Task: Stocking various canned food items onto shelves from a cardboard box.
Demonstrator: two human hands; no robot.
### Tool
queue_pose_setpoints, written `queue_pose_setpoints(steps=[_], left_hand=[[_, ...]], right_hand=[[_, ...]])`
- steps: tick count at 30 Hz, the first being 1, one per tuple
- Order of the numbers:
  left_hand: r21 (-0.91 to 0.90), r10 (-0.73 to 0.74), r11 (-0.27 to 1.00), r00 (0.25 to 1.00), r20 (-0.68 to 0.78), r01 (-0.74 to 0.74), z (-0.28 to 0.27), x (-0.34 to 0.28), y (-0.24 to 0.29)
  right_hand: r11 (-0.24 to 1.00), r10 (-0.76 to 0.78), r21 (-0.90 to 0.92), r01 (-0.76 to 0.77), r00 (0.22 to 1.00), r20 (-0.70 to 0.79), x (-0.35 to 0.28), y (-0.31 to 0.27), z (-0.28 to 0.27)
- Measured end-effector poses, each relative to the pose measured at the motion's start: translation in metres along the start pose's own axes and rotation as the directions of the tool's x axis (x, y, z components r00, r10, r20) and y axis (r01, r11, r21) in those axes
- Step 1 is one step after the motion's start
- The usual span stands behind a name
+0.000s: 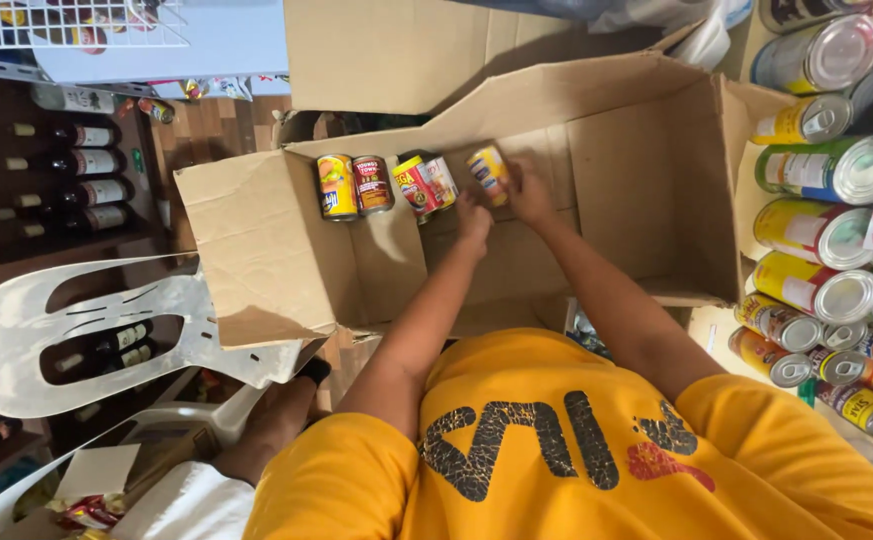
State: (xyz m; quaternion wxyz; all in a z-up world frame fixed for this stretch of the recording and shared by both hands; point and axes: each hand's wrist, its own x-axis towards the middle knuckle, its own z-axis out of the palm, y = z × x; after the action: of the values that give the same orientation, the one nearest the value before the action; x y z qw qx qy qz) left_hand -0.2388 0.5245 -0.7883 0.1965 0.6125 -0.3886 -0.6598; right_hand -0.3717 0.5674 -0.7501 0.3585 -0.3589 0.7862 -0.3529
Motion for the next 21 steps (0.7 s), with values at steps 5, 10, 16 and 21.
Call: queue_pose_setpoints(steps=[5,10,16,21], left_hand=[[0.096,0.028,0.995,0.997,-0.075,-0.021,-0.012,0.012,-0.029],[0.099,0.072,0.994,0.981,-0.182,-0.054,-0.006,-0.007,-0.02],[-0.14,-0.174,0.976,0.983,-0.061,0.164,-0.008,0.016,-0.044],[-0.091,-0.264,0.961,0.965,-0.009,0.262,-0.017,0.004,-0.015]], right_hand=[[0.925,0.284,0.221,-0.31,0.948,0.144,-0.013,0.003,0.013],[0.991,0.005,-0.134,-0.017,0.996,-0.088,-0.007,0.035,0.003],[0.99,0.067,0.122,-0.076,0.995,0.077,-0.014,0.017,0.001],[0.919,0.056,0.367,-0.141,0.971,0.232,-0.019,-0.012,0.001]])
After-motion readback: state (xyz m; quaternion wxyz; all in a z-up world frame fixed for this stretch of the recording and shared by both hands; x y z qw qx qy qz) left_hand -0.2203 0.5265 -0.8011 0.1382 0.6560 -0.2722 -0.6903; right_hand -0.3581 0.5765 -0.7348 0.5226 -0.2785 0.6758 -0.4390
